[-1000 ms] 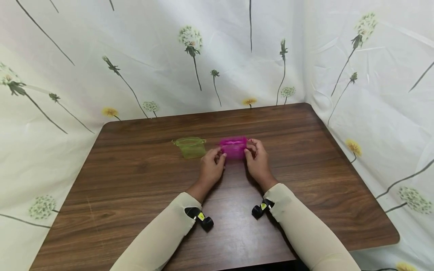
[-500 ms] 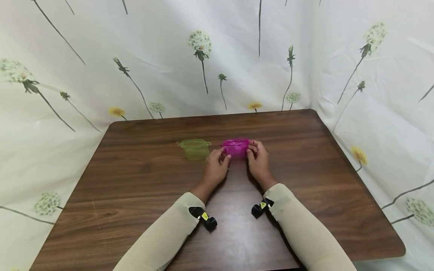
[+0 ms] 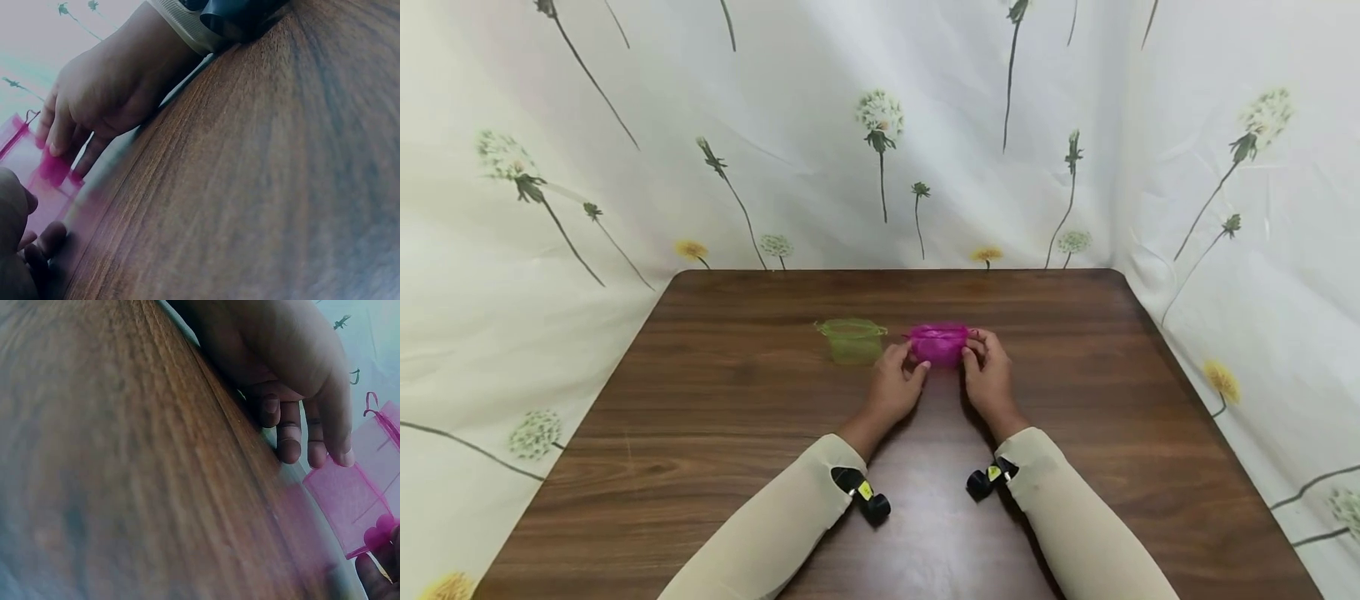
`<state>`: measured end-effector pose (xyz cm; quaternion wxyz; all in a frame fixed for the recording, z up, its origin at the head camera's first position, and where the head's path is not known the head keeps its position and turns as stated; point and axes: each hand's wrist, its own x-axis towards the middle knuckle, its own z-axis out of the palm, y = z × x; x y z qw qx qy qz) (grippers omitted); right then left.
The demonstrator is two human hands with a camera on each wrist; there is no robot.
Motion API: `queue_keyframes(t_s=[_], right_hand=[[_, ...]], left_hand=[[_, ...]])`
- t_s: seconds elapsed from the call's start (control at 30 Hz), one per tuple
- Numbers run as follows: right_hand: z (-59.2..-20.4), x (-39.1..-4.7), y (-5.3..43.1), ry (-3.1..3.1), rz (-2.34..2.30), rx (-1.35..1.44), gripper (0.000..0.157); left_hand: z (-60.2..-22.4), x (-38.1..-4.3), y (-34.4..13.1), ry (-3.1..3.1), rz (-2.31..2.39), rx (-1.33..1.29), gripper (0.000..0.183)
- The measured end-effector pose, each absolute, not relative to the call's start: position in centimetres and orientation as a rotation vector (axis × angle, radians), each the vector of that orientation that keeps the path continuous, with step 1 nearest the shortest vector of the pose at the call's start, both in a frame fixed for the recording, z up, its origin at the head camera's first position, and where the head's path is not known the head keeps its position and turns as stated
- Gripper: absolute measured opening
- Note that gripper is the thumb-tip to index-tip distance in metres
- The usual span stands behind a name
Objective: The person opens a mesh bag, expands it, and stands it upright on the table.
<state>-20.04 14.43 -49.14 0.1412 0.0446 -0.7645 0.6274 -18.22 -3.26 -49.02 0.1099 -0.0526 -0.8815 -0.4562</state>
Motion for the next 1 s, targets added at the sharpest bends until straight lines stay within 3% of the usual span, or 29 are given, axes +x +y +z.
queue_keyframes(t_s=[1.0], right_hand=[[-49.81,-19.71,14.26,-2.323,1.659,0.12,0.034]], left_hand=[[-49.08,-17.51,-3.44,-2.596,-1.277,-0.138,0.054]])
